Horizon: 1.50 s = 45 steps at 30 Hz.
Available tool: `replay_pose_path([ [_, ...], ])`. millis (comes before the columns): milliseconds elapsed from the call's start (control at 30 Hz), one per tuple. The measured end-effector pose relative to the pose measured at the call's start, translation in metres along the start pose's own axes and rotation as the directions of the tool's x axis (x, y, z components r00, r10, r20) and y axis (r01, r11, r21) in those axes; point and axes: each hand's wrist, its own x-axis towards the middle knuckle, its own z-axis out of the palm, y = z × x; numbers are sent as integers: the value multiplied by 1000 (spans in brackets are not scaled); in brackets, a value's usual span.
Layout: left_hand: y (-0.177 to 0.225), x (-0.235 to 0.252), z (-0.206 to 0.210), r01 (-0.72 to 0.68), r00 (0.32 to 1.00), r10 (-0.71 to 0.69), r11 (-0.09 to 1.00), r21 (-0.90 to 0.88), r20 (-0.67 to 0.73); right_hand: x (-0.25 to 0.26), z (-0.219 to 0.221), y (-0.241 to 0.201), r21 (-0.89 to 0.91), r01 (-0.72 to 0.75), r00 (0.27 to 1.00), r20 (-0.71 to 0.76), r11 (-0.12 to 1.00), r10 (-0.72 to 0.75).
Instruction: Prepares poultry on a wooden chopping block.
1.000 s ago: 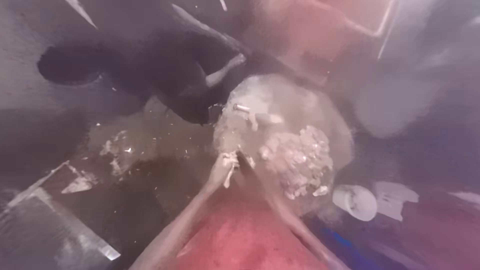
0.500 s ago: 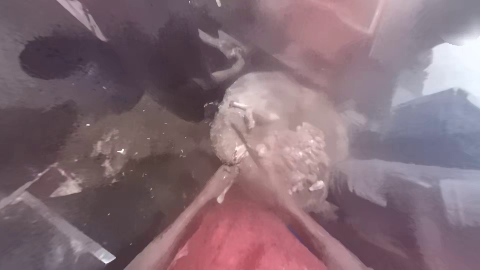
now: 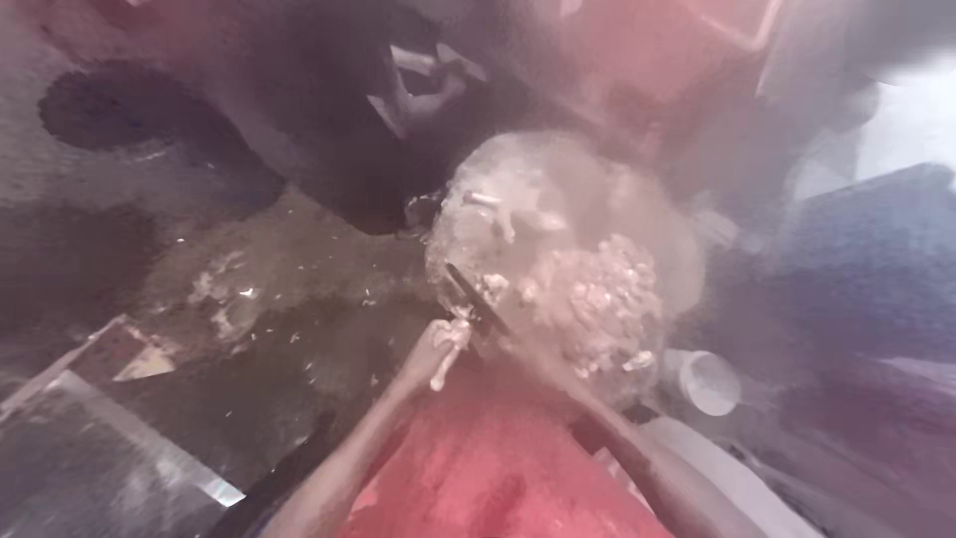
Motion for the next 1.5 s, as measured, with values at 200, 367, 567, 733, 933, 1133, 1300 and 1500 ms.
replay_pose_path([
  [200, -4, -8, -1, -2, 1000, 3, 996, -92, 12, -34, 4, -43, 85, 28, 989, -149, 996, -15],
  [367, 19, -14, -9, 35, 999, -38, 992, 120, 25, -18, 8, 11, 204, 8, 994, 105, 979, -30],
  [567, 82, 10, -4, -114, 977, 88, 985, 130, 193, -24, -23, 10, 279, -1, 949, -303, 960, 89],
  [733, 57, 57, 5, -49, 998, 16, 850, 525, 67, -53, -36, -50, 339, 466, 796, -563, 817, -221],
  [933, 58, 35, -3, -52, 995, 9, 904, 424, 101, -8, 3, 17, 87, -19, 997, -73, 996, 25],
  [1133, 34, 13, 44, -22, 1000, 22, 985, -173, 0, -53, -26, -37, 168, 251, 920, -349, 953, -180],
  [1300, 14, 13, 76, 36, 999, -40, 955, -294, -9, -35, 9, -35, 271, 349, 881, -421, 897, -216],
  [1500, 27, 5, 42, 0, 996, 3, 1000, -28, 88, -14, 15, 7, 308, 44, 991, -132, 950, -3],
])
